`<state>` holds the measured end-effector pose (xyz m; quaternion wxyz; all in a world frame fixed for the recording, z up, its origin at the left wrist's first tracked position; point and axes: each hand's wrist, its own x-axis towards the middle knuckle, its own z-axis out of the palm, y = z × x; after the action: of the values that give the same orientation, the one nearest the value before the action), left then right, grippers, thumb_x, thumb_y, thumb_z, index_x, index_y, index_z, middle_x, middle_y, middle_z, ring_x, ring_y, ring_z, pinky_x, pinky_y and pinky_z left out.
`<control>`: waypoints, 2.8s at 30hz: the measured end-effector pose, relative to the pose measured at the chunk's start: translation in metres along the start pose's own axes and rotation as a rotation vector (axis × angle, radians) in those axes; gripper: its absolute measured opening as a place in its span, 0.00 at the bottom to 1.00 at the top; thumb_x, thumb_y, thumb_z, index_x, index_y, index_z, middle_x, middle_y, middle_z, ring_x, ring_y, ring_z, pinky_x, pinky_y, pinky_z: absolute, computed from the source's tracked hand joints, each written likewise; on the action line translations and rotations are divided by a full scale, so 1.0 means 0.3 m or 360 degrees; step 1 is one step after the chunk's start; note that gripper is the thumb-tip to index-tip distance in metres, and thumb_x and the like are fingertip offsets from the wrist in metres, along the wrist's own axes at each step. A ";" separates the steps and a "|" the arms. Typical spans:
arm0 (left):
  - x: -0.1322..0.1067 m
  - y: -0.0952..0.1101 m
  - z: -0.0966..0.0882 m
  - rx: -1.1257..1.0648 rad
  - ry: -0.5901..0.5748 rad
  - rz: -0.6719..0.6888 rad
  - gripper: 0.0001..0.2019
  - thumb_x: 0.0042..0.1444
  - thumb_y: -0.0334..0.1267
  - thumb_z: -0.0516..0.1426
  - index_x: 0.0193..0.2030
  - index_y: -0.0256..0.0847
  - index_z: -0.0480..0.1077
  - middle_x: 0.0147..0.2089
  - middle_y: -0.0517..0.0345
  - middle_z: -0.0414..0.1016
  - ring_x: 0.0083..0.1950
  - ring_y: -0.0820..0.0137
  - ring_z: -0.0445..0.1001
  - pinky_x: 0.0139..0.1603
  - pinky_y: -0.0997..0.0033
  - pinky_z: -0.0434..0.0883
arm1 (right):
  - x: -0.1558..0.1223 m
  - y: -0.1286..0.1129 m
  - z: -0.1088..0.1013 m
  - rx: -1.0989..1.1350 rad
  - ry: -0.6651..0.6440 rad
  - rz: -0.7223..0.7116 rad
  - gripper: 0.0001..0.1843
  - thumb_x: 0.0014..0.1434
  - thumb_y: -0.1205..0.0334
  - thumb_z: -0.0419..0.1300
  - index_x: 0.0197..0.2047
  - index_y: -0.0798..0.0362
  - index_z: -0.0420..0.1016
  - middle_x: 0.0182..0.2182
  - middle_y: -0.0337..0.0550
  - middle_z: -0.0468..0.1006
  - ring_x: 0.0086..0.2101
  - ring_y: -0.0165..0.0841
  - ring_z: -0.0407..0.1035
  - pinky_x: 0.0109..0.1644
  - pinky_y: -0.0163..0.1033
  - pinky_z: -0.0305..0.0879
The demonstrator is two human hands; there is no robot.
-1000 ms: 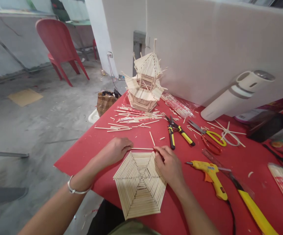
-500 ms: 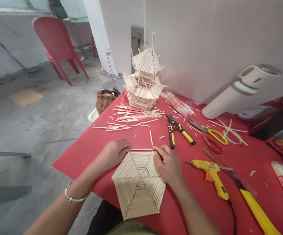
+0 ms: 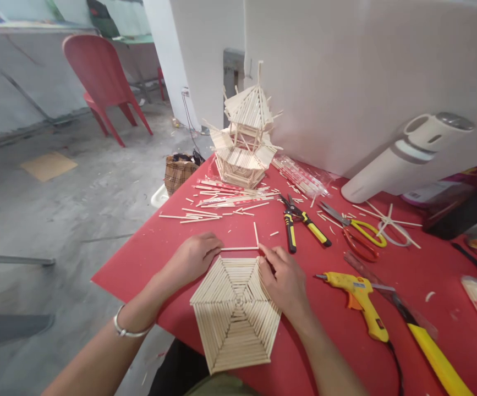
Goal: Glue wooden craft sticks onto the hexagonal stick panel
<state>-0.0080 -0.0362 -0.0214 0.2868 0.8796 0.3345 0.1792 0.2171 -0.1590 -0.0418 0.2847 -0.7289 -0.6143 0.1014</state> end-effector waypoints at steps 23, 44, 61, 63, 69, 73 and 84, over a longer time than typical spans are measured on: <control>0.187 -0.039 -0.040 0.0739 0.0090 -0.0273 0.11 0.64 0.38 0.52 0.39 0.42 0.76 0.44 0.51 0.77 0.43 0.60 0.76 0.31 0.68 0.61 | 0.542 0.038 -0.149 -0.0621 -0.0343 0.0161 0.15 0.68 0.58 0.54 0.53 0.45 0.78 0.48 0.44 0.82 0.47 0.39 0.75 0.45 0.39 0.68; 0.193 -0.110 -0.020 0.0730 0.0372 -0.0099 0.12 0.67 0.43 0.54 0.50 0.44 0.77 0.62 0.49 0.75 0.62 0.52 0.70 0.59 0.49 0.62 | 0.752 0.094 -0.104 -0.1012 -0.0722 -0.0523 0.18 0.60 0.71 0.56 0.49 0.48 0.80 0.49 0.48 0.81 0.50 0.39 0.73 0.51 0.40 0.66; 0.189 -0.087 -0.025 0.0324 0.0661 -0.0102 0.11 0.64 0.41 0.56 0.43 0.43 0.80 0.58 0.46 0.78 0.60 0.51 0.71 0.59 0.47 0.67 | 0.632 0.069 -0.191 -0.0824 -0.0334 -0.0502 0.14 0.68 0.63 0.52 0.44 0.53 0.81 0.45 0.52 0.79 0.48 0.40 0.71 0.45 0.39 0.62; 0.188 -0.056 -0.032 -0.0109 0.0729 -0.0121 0.12 0.63 0.43 0.56 0.42 0.42 0.81 0.52 0.48 0.81 0.55 0.56 0.75 0.55 0.52 0.71 | 0.547 0.016 -0.196 -0.0729 -0.0268 -0.0483 0.13 0.69 0.60 0.52 0.45 0.51 0.79 0.43 0.48 0.80 0.44 0.37 0.72 0.43 0.38 0.62; 0.149 0.114 0.011 -0.1378 0.0788 -0.0142 0.11 0.58 0.44 0.62 0.42 0.39 0.77 0.45 0.51 0.83 0.47 0.64 0.80 0.51 0.62 0.75 | 0.224 -0.164 -0.124 -0.0420 -0.0253 -0.0529 0.10 0.66 0.60 0.55 0.41 0.49 0.78 0.35 0.39 0.80 0.35 0.31 0.72 0.38 0.35 0.60; 0.096 0.227 0.033 -0.1648 0.0752 -0.0099 0.10 0.58 0.41 0.61 0.39 0.41 0.65 0.47 0.52 0.82 0.35 0.69 0.82 0.41 0.65 0.78 | 0.062 -0.236 -0.064 0.0242 -0.0150 -0.0336 0.10 0.66 0.58 0.56 0.40 0.50 0.78 0.33 0.38 0.81 0.31 0.29 0.72 0.36 0.33 0.62; -0.009 0.090 -0.086 -0.0050 0.0286 0.0057 0.09 0.61 0.37 0.55 0.36 0.40 0.78 0.36 0.52 0.79 0.37 0.66 0.75 0.38 0.67 0.70 | -0.038 -0.024 -0.142 0.0605 0.0180 0.0141 0.17 0.63 0.51 0.56 0.43 0.51 0.81 0.39 0.45 0.84 0.37 0.36 0.76 0.44 0.40 0.72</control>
<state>-0.0099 -0.0447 0.0149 0.2662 0.8613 0.3402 0.2677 0.2299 -0.1817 -0.0054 0.4466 -0.6928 -0.5345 0.1868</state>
